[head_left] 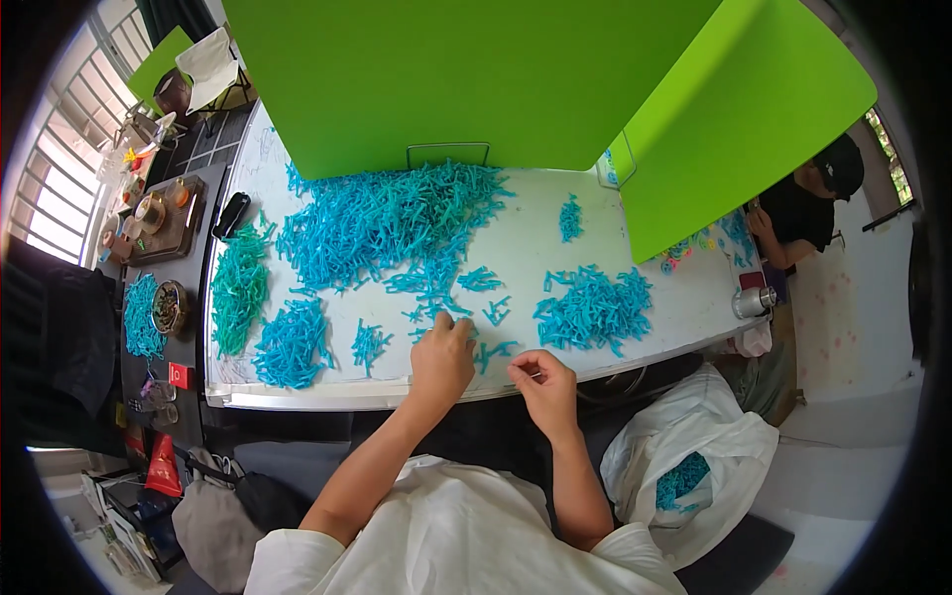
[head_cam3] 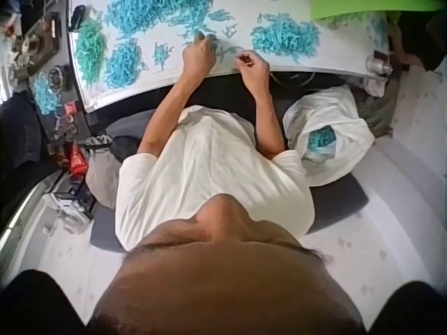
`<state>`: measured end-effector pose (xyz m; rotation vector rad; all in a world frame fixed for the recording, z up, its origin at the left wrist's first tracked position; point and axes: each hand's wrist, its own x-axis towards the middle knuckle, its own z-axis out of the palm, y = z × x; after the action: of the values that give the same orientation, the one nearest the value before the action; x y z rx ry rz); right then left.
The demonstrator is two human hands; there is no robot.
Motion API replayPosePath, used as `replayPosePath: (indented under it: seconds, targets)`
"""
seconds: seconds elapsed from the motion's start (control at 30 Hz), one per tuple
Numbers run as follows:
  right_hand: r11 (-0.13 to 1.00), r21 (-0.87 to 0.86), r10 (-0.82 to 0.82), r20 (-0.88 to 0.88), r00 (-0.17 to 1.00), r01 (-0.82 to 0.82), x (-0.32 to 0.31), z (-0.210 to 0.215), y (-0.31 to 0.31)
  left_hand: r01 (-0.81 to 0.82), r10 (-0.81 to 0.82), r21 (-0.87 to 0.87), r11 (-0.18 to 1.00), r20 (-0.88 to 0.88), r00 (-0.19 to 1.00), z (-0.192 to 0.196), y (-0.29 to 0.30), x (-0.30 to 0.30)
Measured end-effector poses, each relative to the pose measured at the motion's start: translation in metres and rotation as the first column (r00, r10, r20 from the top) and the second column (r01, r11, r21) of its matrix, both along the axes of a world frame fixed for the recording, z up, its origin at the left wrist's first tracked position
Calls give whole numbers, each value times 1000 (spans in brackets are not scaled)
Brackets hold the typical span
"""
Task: Sorting and inspecting blue shredded paper pieces on a desk.
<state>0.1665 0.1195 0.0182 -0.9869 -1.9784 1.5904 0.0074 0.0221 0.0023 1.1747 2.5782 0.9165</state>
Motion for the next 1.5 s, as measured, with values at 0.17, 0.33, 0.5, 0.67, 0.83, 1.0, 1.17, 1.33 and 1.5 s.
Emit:
replayPosePath:
  seconds: [0.17,0.33,0.5,0.67,0.83,1.0,1.17,1.33,1.5]
  targets:
    - [998,-49,-28,-4,1000,28,-1,-1,-8,-12,13,99,995,-4,1000,4,-6,-1]
    - [996,-92,14,13,1000,-12,-1,-4,-10,-141,65,293,946,256,964,3,-29,-19]
    - [951,-306,26,-54,998,-41,-10,-8,-21,-321,98,279,905,598,796,23,-34,-29]
    - [925,-362,100,-51,994,-112,-27,-4,-32,-223,87,115,968,680,728,16,-53,-37]
    - [818,-573,3,-83,997,-50,-50,-5,-48,-318,-15,318,893,728,686,-5,-73,-25]
    - [987,-152,39,-48,998,-46,-73,-22,-56,-401,-120,338,852,870,478,-3,-80,-16]
    - [999,21,33,-43,998,-32,-82,-6,-59,-437,-161,373,818,879,449,-8,-84,-11]
    - [849,525,131,-93,987,-63,-87,1,-70,-389,97,166,906,813,574,-15,-104,-9]
    - [783,597,235,-28,972,-172,-88,-2,-67,-283,157,166,945,529,834,20,-119,-4]
